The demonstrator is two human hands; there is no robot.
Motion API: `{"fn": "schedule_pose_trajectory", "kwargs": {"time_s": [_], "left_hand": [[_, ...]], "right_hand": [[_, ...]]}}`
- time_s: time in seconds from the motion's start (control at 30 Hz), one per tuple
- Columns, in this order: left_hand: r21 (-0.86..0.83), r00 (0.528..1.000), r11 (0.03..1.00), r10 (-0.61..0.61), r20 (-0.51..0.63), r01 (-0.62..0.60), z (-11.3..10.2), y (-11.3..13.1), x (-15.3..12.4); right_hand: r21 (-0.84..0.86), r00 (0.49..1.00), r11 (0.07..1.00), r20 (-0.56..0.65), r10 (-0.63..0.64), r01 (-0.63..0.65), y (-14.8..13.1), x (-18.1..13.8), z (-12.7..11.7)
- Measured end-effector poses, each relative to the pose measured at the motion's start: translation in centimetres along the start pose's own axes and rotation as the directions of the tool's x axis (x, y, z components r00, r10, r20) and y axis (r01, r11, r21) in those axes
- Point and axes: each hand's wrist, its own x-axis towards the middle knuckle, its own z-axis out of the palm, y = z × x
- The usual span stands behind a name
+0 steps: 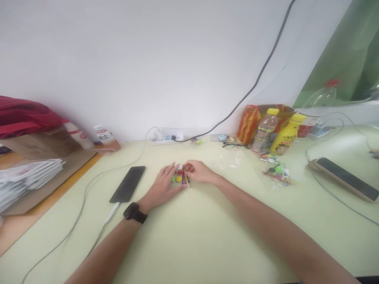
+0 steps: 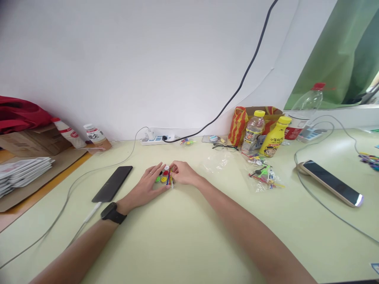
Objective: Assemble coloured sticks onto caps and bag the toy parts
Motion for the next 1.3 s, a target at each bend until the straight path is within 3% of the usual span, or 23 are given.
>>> {"fn": "schedule_pose_trajectory", "kwargs": {"time_s": [0.2,0.97,1.17,1.3], "left_hand": [[0.028,0.998,0.999,-0.042,0.053,0.041,0.0,0.1,-0.1],[0.061,0.993,0.992,-0.111,0.041,0.109,0.2,-0.3,0.1],[0.043,0.995,0.995,-0.091,0.051,0.089,-0.4,-0.6,-0.1],[0.045,0.996,0.996,-0.080,0.038,0.078,-0.6,-0.6,-0.1]], "right_hand": [[0.021,1.000,1.000,-0.007,0.006,-0.006,-0.3,-0.1,0.3],[0.007,1.000,1.000,0.018,-0.014,0.014,-1.0,-0.2,1.2],[-0.102,0.998,0.994,0.050,-0.025,0.029,-1.5,-0.4,1.4],[-0.281,1.000,0.960,0.023,0.002,0.005,-2.4,-0.7,-0.7]]}}
